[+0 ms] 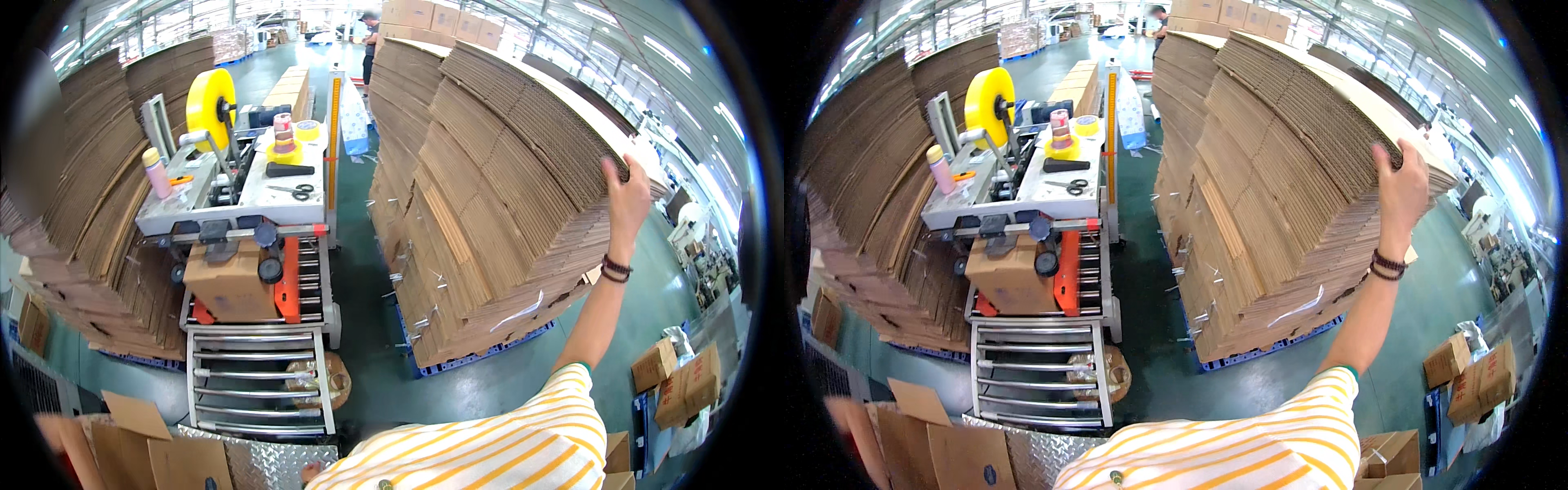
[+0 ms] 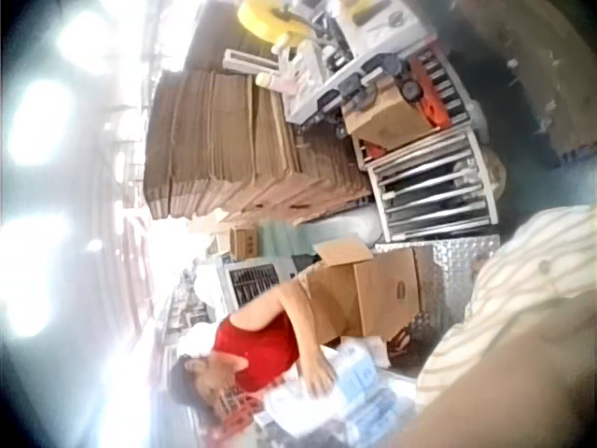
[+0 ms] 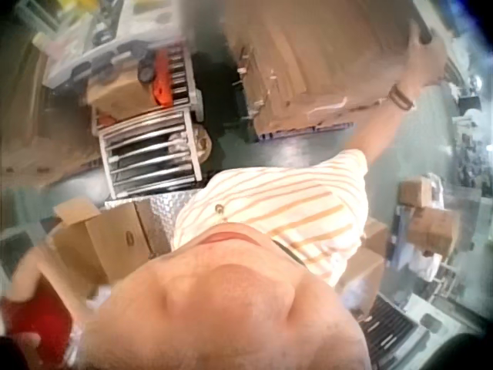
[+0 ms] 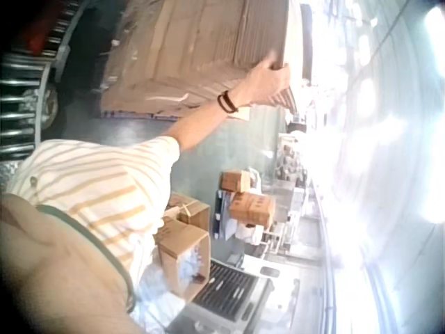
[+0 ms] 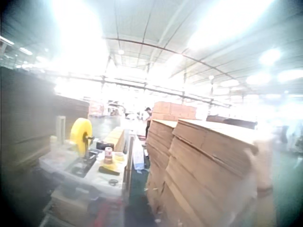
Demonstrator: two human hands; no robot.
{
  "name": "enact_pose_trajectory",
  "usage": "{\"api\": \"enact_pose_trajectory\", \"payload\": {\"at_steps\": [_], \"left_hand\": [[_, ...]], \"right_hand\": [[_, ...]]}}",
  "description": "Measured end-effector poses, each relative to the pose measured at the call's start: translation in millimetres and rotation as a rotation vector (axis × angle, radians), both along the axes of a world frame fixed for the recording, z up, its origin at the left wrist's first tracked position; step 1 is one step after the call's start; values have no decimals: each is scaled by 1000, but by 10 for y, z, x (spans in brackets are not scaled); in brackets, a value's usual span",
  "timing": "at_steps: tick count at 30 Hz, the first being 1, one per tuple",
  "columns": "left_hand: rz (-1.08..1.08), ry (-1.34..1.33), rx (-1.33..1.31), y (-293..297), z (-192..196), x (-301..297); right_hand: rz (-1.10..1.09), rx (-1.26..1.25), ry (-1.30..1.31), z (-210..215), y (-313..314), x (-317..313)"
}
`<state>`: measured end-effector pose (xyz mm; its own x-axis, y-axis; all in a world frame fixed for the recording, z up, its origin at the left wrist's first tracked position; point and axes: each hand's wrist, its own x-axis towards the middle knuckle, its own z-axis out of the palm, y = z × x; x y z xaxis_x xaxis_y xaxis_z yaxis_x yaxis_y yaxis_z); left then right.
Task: The person places blue and white rectangular packages into cardboard boxes and then pushes the boxes onto a conveyor belt.
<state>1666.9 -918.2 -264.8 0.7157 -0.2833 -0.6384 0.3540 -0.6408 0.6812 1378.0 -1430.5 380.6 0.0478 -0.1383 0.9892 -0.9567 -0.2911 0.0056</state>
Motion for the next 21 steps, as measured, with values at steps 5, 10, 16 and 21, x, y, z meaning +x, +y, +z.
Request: {"api": "enact_pose_trajectory", "payload": {"at_steps": [5,10,16,21], "left_hand": [[193,9,-211,302,558,116],[119,-536,-325,358,1448,171],[390,-339,-448,1026,1354,-507],[300,-600,-262,1393,1652,-578]], "right_hand": [[351,-111,41,189,164,246],[400,-243,194,574,787,653],[151,154,214,317,-358,15],[680,-326,354,796,1626,417]]}}
